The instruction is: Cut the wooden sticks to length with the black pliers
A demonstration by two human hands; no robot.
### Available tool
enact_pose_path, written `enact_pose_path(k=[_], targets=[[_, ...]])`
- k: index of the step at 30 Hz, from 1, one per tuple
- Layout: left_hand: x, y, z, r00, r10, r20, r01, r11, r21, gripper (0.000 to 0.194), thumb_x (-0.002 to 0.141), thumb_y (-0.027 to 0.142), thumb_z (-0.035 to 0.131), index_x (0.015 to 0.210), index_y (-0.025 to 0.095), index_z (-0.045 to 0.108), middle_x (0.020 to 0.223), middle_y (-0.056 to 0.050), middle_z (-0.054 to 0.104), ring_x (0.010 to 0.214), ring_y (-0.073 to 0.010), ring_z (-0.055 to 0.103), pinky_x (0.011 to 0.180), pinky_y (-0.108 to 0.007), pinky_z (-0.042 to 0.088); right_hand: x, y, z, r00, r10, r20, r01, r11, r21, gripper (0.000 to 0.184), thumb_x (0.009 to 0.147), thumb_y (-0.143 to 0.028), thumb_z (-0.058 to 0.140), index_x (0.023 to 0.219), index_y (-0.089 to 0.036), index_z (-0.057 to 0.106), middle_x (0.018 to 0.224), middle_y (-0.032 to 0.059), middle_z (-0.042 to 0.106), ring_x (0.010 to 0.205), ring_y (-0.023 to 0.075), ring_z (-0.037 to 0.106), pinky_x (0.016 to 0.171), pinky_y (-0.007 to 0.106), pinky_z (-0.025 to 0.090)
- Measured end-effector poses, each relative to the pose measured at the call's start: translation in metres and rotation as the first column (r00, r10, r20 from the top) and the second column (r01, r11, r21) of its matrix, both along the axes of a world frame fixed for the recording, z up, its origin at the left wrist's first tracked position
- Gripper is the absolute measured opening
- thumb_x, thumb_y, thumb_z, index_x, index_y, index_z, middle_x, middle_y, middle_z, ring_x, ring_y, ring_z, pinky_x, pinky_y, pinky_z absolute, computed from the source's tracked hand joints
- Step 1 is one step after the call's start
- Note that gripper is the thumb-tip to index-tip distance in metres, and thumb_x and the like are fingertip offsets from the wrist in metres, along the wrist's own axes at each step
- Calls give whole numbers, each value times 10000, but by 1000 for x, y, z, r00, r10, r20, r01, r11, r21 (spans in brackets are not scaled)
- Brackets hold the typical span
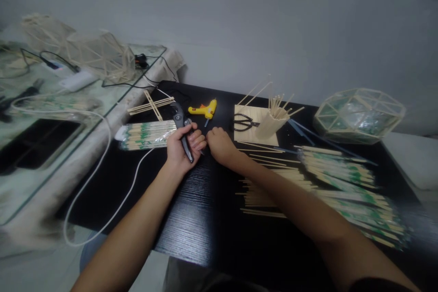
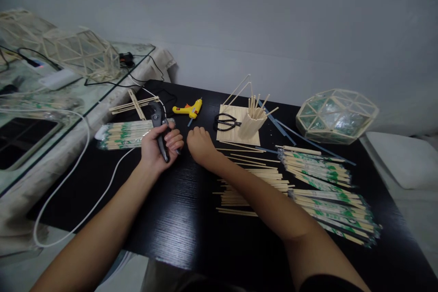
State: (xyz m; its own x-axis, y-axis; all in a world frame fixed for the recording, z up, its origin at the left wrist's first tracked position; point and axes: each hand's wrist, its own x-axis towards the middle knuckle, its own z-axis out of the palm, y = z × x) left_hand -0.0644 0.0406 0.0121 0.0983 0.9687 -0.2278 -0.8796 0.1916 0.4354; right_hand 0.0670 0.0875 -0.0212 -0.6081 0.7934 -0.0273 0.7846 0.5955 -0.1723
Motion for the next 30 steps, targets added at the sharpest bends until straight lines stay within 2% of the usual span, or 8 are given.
enact_pose_path(k=[7, 13, 16, 19, 21, 23, 25, 30], targets=[[3, -1, 0, 998, -15, -55, 15, 1000, -12, 77, 845, 198, 598, 794, 159, 556, 555, 74, 299, 442, -52, 339, 448, -180, 308, 3, 1, 1, 1000, 19, 5, -19, 1000, 4, 238, 977, -44, 405, 1085, -63, 617, 1085, 226, 623, 1038, 319, 546, 896, 423, 447], [4, -2, 1, 997, -21, -73, 21, 1000, -3, 55, 834, 178, 591, 796, 157, 557, 555, 72, 307, 444, -54, 332, 436, -177, 299, 30, -10, 20, 995, 40, -92, -39, 999, 12, 218, 1049, -177, 421, 1053, -104, 627, 1069, 161, 651, 1008, 257, 556, 922, 376, 428], [5, -3, -1, 997, -26, -77, 26, 1000, 6, 29, 823, 162, 588, 805, 145, 573, 560, 71, 313, 450, -54, 330, 441, -178, 305, 76, -18, 36, 964, -31, -263, 27, 999, -18, 194, 1030, -170, 450, 977, -130, 633, 991, 127, 669, 945, 231, 581, 865, 347, 447], [9, -4, -3, 995, -53, -81, 53, 999, -8, 34, 806, 158, 603, 796, 141, 575, 564, 70, 321, 452, -54, 333, 439, -179, 312, 154, -20, 54, 891, -251, -378, 242, 968, -72, 220, 1014, -241, 441, 903, -173, 618, 923, 105, 676, 851, 225, 614, 801, 351, 471], [13, -5, -5, 993, -81, -91, 80, 997, -18, 40, 797, 158, 613, 792, 140, 577, 565, 68, 330, 451, -55, 340, 438, -182, 321, 215, -17, 68, 836, -410, -366, 418, 906, -61, 187, 981, -311, 474, 917, -202, 612, 919, 103, 689, 851, 248, 643, 795, 377, 487], [17, -7, -6, 988, -110, -106, 108, 994, -22, 40, 793, 158, 618, 794, 139, 583, 563, 66, 339, 449, -58, 345, 436, -187, 330, 271, -13, 80, 755, -575, -315, 607, 795, 4, 179, 942, -373, 493, 868, -241, 589, 881, 108, 695, 838, 284, 664, 788, 423, 499], [21, -8, -7, 983, -126, -131, 124, 992, -25, 41, 790, 158, 626, 797, 139, 590, 559, 65, 343, 446, -60, 347, 434, -190, 333, 314, -9, 90, 696, -651, -305, 695, 718, 53, 192, 927, -403, 473, 819, -260, 543, 866, 155, 682, 876, 360, 669, 807, 521, 484], [27, -10, -10, 971, -99, -217, 96, 995, -25, 55, 767, 143, 651, 783, 141, 598, 543, 67, 345, 438, -60, 343, 426, -186, 327, 354, -1, 93, 636, -702, -321, 765, 627, 145, 178, 919, -396, 435, 791, -286, 494, 852, 169, 666, 957, 427, 673, 850, 645, 462]])
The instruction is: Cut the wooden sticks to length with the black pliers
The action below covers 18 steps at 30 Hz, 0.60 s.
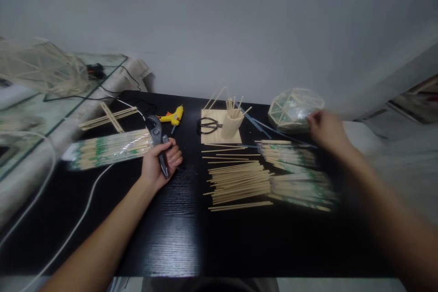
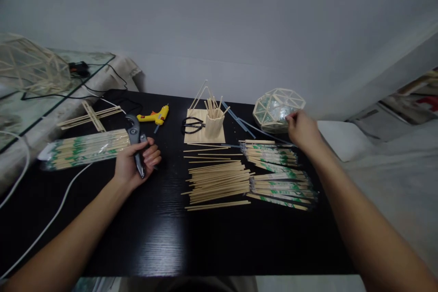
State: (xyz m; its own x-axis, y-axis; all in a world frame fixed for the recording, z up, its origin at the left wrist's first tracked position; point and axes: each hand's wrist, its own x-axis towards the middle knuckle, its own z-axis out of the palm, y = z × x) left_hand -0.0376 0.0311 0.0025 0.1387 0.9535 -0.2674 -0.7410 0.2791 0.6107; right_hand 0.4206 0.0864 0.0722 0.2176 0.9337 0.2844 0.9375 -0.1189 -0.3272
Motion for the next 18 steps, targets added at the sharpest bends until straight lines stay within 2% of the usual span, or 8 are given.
enact_pose_path(k=[3, 5, 9, 12, 13, 15, 17, 18], targets=[[1, 0, -1, 1000, 1, -24, -1, 1000, 6, 51, 765, 141, 650, 779, 141, 601, 538, 65, 349, 440, -63, 341, 424, -187, 325, -3, 3, 1, 1000, 16, 9, -17, 998, 55, 130, 916, -377, 471, 836, -290, 525, 942, 152, 672, 1074, 410, 648, 924, 642, 452], [1, 0, -2, 1000, 2, -31, -2, 1000, 5, 50, 765, 142, 649, 774, 140, 601, 535, 65, 348, 439, -62, 335, 422, -186, 324, -9, 1, 5, 999, 43, -2, -42, 996, 78, 113, 917, -352, 485, 833, -298, 539, 951, 134, 672, 1080, 393, 644, 949, 627, 447], [0, 1, -4, 999, -8, -31, 8, 1000, 1, 64, 758, 142, 657, 775, 142, 596, 534, 68, 346, 436, -60, 333, 422, -183, 326, -35, -12, 7, 992, 116, -41, -112, 989, 94, 127, 935, -326, 500, 907, -277, 615, 945, 128, 717, 898, 350, 688, 905, 569, 474], [0, 2, -6, 999, -24, -34, 24, 1000, 5, 75, 756, 143, 662, 787, 145, 593, 536, 70, 352, 432, -60, 342, 424, -184, 330, -72, -31, -5, 955, 266, -131, -265, 964, 30, 136, 933, -328, 573, 965, -245, 676, 922, 102, 756, 820, 279, 705, 788, 422, 529], [0, 3, -6, 999, -28, -38, 29, 1000, 7, 76, 757, 145, 662, 792, 146, 594, 538, 69, 356, 432, -61, 345, 424, -184, 328, -86, -37, -10, 911, 368, -186, -380, 924, -31, 142, 932, -328, 594, 960, -231, 693, 883, 86, 755, 781, 256, 699, 744, 381, 527], [0, 3, -7, 998, -39, -51, 40, 999, 11, 76, 758, 149, 661, 796, 149, 595, 536, 69, 357, 433, -63, 348, 424, -184, 325, -116, -48, -22, 807, 545, -227, -587, 783, -205, 132, 934, -313, 625, 965, -222, 715, 868, 49, 752, 746, 215, 684, 705, 328, 505], [1, 3, -8, 996, -50, -70, 52, 998, 21, 76, 757, 153, 662, 794, 151, 596, 532, 70, 353, 431, -65, 346, 425, -186, 322, -141, -54, -33, 733, 645, -216, -679, 673, -294, 89, 920, -254, 659, 963, -205, 720, 920, 48, 755, 808, 205, 686, 729, 304, 487], [1, 2, -8, 995, -55, -83, 57, 998, 27, 76, 756, 155, 664, 793, 152, 597, 529, 70, 352, 431, -65, 344, 425, -186, 320, -152, -55, -38, 716, 668, -201, -693, 649, -314, 72, 904, -222, 683, 956, -194, 723, 943, 56, 758, 842, 207, 687, 754, 301, 483]])
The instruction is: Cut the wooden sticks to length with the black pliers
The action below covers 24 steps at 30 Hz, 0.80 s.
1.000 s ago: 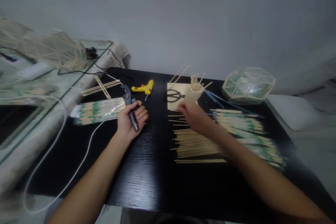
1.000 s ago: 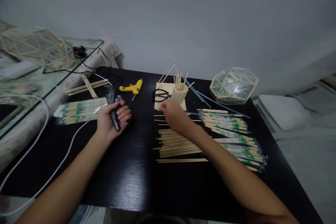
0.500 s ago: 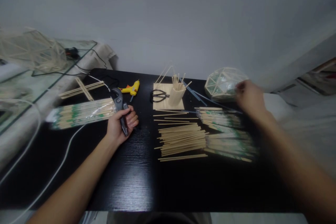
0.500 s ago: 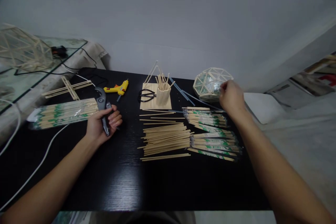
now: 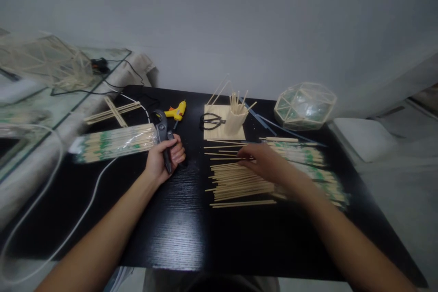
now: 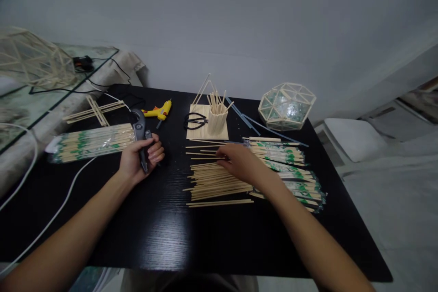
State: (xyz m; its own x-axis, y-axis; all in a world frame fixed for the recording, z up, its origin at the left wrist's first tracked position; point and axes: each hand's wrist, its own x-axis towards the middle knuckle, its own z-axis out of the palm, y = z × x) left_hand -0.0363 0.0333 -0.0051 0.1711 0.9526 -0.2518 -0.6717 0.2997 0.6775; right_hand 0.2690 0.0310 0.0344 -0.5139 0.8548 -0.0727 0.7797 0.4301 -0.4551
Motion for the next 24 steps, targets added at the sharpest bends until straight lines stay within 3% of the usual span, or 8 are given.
enact_pose_path(k=[6, 13, 20, 24], targets=[[2, -3, -1, 997, -22, -75, 25, 999, 32, 90, 754, 173, 690, 805, 152, 619, 519, 63, 372, 436, -68, 341, 426, -186, 321, -23, 6, -9, 993, 33, 111, -27, 998, -56, 73, 880, -170, 715, 947, -168, 744, 982, 83, 761, 909, 225, 681, 790, 304, 462], [5, -5, -5, 985, -60, -160, 67, 997, 41, 150, 755, 210, 730, 857, 153, 636, 520, 57, 403, 438, -72, 360, 428, -189, 325, -21, 7, -6, 990, 39, 139, -16, 986, -165, 55, 861, -154, 700, 858, -179, 749, 853, 50, 755, 764, 191, 668, 677, 267, 434], [8, -7, -10, 959, -110, -262, 135, 988, 79, 185, 755, 214, 745, 892, 147, 641, 551, 53, 434, 467, -78, 408, 454, -204, 341, -20, 10, -14, 992, 58, 115, -42, 990, -131, 4, 847, -158, 736, 851, -157, 735, 883, 69, 733, 824, 200, 651, 721, 272, 430], [8, -8, -12, 947, -139, -290, 167, 983, 73, 188, 769, 223, 739, 913, 146, 645, 560, 55, 444, 477, -76, 409, 465, -210, 341, -18, 12, -15, 991, 0, 134, 8, 998, -56, 25, 891, -145, 702, 901, -142, 725, 951, 97, 709, 922, 220, 634, 815, 296, 434]])
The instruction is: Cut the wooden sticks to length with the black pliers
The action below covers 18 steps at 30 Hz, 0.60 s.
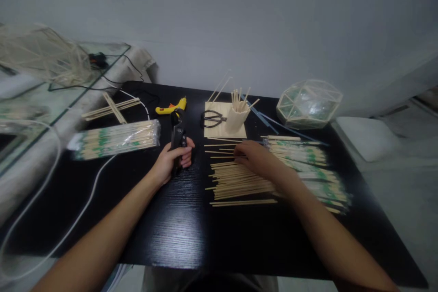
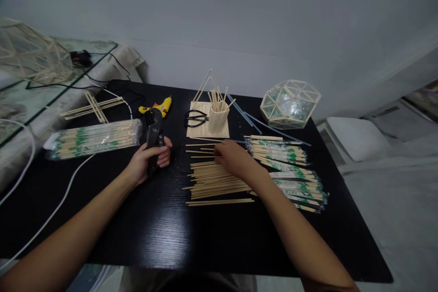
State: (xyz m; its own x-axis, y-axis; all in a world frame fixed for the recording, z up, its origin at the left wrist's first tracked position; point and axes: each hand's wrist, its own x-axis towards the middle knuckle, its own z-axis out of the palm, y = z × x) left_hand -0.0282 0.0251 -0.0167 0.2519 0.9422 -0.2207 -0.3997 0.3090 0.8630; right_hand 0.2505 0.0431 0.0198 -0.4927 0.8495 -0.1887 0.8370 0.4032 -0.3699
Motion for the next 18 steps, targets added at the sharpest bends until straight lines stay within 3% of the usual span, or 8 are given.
enact_pose_path(k=[6, 13, 15, 18], targets=[[2, -1, 0, 1000, -1, -25, 2, 1000, 15, 197, 776, 235, 739, 923, 147, 642, 564, 59, 440, 482, -76, 413, 470, -217, 338, 0, 3, -11, 999, 8, 46, -9, 1000, 28, 74, 929, -113, 648, 890, -142, 703, 967, 97, 679, 959, 225, 616, 856, 300, 433], [1, -3, 1, 999, -13, -49, 15, 999, 29, 199, 786, 234, 738, 936, 144, 643, 577, 56, 449, 489, -78, 424, 483, -226, 343, -4, -3, -27, 986, 79, 149, -103, 982, 161, 126, 974, -84, 529, 930, -104, 645, 1004, 157, 659, 955, 273, 589, 907, 382, 436], [1, -3, 1, 999, -19, -44, 20, 1000, 16, 199, 794, 238, 734, 944, 144, 643, 582, 55, 450, 493, -78, 425, 485, -225, 344, -2, -4, -22, 995, 64, 76, -78, 978, 195, 139, 973, -73, 507, 912, -119, 624, 986, 154, 654, 929, 265, 584, 875, 374, 439], [0, -2, 1, 999, -16, -36, 16, 1000, 5, 196, 797, 242, 732, 943, 146, 643, 581, 54, 448, 495, -79, 423, 481, -223, 345, 4, -3, -2, 980, -26, -198, 69, 975, 212, 117, 990, -127, 505, 904, -159, 578, 931, 107, 650, 837, 217, 582, 764, 321, 437]])
